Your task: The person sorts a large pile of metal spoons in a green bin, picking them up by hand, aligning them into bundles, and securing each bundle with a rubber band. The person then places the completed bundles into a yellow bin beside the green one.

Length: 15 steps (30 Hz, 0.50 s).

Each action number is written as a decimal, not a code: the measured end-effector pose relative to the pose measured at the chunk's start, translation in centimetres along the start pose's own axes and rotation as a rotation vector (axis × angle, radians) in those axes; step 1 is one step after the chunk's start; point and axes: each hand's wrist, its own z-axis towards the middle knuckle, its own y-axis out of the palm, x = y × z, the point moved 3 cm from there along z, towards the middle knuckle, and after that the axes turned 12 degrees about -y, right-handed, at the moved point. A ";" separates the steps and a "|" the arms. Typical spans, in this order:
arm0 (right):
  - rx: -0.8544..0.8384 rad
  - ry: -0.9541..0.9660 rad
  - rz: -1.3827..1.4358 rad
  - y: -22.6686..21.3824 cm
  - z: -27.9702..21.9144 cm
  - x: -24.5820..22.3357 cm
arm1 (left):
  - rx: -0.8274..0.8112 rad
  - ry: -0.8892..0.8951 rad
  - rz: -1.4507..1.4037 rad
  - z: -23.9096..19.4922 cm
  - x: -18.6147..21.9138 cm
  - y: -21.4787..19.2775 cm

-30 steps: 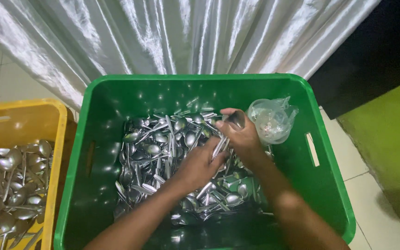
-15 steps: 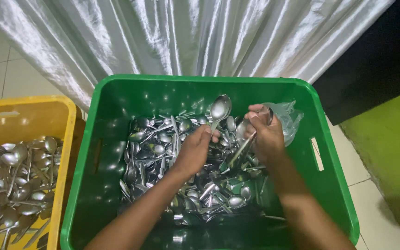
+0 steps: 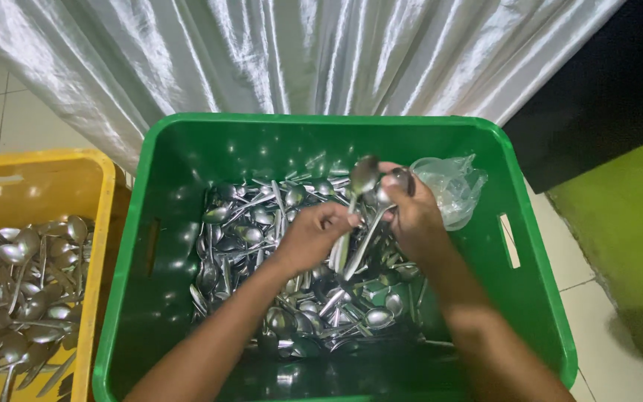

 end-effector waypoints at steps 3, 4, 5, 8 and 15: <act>-0.368 -0.583 -0.679 -0.7 0.4 -1.1 | 0.098 0.023 -0.041 0.8 -0.5 -1.4; -0.202 -0.268 -0.190 -1.2 1.0 -0.7 | 0.094 0.018 -0.064 0.9 -0.3 -1.7; -0.027 0.050 0.295 -1.3 1.3 -0.1 | 0.089 0.012 -0.088 0.9 -0.1 -1.9; -0.072 0.076 0.233 -0.7 0.9 -0.5 | 0.059 0.020 -0.077 0.4 0.2 -1.4; -0.106 0.090 0.173 0.8 -0.4 0.2 | -0.014 -0.003 -0.031 -0.7 0.6 -0.1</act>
